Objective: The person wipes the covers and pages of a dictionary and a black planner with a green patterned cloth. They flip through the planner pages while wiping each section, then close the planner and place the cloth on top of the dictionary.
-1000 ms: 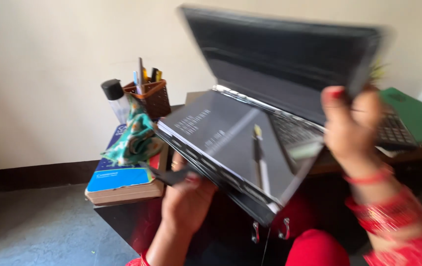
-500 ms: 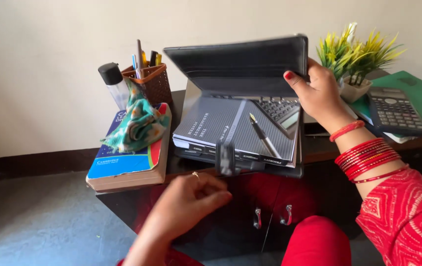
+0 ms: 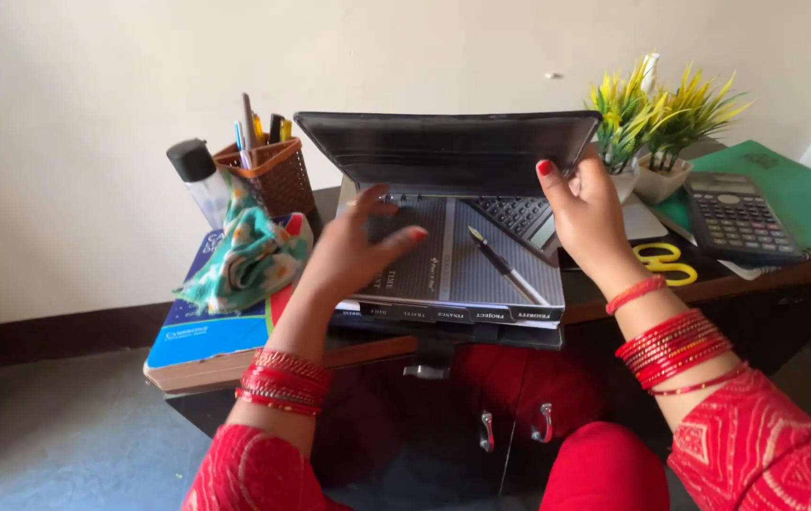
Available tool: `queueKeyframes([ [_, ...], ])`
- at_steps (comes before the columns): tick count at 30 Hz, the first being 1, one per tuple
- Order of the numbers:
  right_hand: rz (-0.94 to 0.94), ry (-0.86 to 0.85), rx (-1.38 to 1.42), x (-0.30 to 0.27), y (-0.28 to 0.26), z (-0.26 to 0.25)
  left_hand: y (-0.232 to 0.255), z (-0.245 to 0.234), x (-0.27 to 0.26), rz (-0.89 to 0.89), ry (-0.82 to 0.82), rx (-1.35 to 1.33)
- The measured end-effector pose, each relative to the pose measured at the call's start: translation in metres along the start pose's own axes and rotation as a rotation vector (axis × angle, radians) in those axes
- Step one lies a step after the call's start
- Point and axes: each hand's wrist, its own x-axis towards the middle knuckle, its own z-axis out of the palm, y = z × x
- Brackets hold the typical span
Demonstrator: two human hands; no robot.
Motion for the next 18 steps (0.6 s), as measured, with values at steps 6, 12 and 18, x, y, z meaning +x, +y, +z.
queueKeyframes([
  [6, -0.054, 0.053, 0.051, -0.003, 0.031, 0.002, -0.005, 0.024, 0.030, -0.004, 0.442, 0.073],
  [12, -0.157, 0.114, 0.035, -0.027, -0.037, 0.002, -0.005, 0.029, 0.051, -0.131, 0.404, -0.327],
  [18, -0.416, 0.086, -0.337, -0.107, -0.141, 0.008, 0.013, 0.010, 0.040, -0.157, 0.268, -0.314],
])
